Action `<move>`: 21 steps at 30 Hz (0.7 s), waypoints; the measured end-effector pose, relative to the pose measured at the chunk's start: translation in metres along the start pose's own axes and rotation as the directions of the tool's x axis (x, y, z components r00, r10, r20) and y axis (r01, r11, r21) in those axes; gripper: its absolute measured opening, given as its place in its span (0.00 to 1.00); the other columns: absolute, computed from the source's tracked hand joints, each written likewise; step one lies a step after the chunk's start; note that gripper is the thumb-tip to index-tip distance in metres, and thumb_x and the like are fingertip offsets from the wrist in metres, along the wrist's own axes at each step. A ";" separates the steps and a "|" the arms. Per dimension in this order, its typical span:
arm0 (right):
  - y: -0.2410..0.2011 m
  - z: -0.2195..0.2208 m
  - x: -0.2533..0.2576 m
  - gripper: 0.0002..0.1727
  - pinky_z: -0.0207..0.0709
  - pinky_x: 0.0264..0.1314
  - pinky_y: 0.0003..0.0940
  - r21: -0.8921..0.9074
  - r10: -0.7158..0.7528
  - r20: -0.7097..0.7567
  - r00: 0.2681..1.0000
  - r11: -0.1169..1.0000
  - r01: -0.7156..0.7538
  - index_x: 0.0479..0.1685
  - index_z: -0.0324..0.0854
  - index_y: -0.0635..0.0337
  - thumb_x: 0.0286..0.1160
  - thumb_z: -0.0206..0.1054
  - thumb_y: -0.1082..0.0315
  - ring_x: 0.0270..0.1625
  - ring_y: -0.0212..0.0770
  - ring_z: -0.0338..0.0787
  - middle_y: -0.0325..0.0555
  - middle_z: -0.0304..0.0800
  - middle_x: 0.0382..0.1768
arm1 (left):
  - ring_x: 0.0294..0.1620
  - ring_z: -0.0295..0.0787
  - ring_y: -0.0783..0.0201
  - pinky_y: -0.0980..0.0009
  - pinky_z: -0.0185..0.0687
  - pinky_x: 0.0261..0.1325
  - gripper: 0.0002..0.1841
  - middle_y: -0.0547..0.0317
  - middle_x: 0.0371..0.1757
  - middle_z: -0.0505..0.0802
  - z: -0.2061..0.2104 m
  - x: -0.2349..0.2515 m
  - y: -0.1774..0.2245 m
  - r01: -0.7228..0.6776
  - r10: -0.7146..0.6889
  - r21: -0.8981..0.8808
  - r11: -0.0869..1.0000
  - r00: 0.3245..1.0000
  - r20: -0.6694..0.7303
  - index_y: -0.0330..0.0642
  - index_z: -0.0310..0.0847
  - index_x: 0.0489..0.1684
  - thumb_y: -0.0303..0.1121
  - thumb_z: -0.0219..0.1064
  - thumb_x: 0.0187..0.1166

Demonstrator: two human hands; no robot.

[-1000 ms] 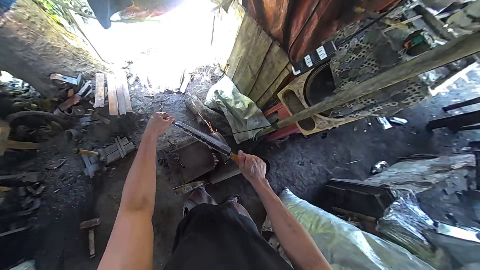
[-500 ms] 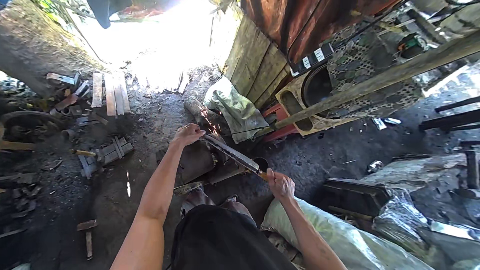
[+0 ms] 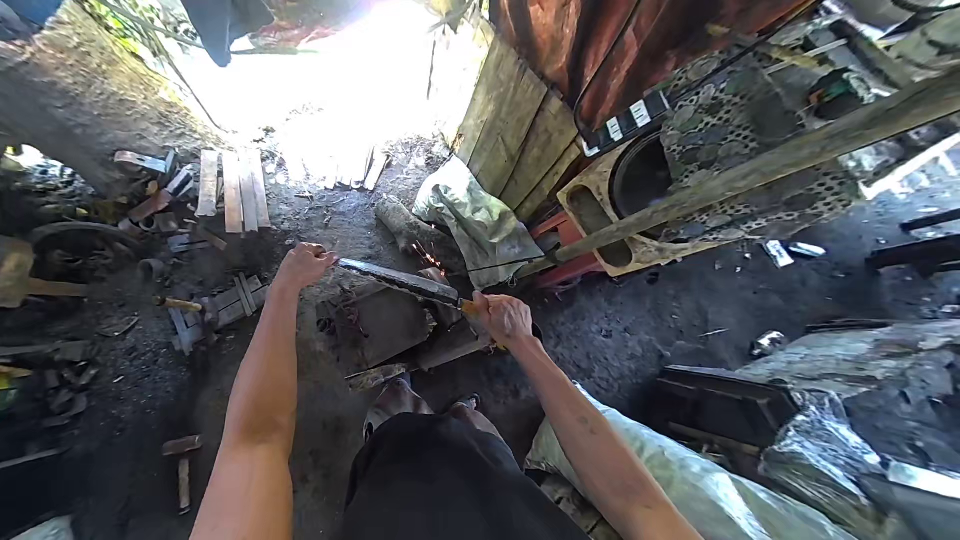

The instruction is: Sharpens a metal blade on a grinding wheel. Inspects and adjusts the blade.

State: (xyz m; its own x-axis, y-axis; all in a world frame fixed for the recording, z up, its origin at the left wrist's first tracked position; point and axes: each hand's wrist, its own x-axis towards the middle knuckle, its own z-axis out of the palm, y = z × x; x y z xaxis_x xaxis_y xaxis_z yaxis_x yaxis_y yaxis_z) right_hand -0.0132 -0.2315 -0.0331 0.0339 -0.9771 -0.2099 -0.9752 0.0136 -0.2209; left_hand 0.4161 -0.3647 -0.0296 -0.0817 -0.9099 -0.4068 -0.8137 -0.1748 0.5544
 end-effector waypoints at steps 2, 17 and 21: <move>0.003 0.000 0.000 0.43 0.84 0.44 0.59 0.009 -0.008 0.006 1.000 1.000 0.008 0.28 0.87 0.57 0.91 0.32 0.38 0.47 0.56 0.96 0.53 0.94 0.34 | 0.55 0.89 0.38 0.31 0.77 0.62 0.27 0.36 0.48 0.92 0.001 -0.003 0.000 0.019 -0.019 -0.002 1.000 1.000 0.001 0.34 0.89 0.44 0.55 0.63 0.86; 0.075 -0.001 -0.067 0.43 0.83 0.43 0.62 -0.011 0.111 -0.063 0.992 0.994 -0.112 0.27 0.88 0.58 0.91 0.31 0.39 0.44 0.58 0.96 0.54 0.94 0.32 | 0.50 0.90 0.44 0.37 0.80 0.59 0.26 0.41 0.44 0.92 0.064 0.007 0.071 -0.174 0.174 -0.013 0.985 0.972 0.159 0.36 0.89 0.43 0.54 0.62 0.87; 0.029 0.001 -0.028 0.42 0.85 0.49 0.60 0.006 0.046 -0.026 0.999 0.999 -0.046 0.35 0.91 0.55 0.91 0.32 0.39 0.50 0.56 0.96 0.52 0.96 0.39 | 0.54 0.91 0.41 0.34 0.79 0.64 0.25 0.38 0.48 0.93 0.026 0.009 0.032 -0.061 0.062 -0.012 0.998 0.996 0.063 0.36 0.90 0.49 0.53 0.63 0.86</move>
State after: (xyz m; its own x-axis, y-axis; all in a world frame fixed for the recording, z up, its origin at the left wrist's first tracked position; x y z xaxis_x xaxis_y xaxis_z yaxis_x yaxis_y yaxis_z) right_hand -0.0418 -0.2037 -0.0349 -0.0166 -0.9806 -0.1955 -0.9743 0.0598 -0.2171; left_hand 0.3739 -0.3690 -0.0346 -0.1676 -0.8934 -0.4167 -0.8003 -0.1235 0.5867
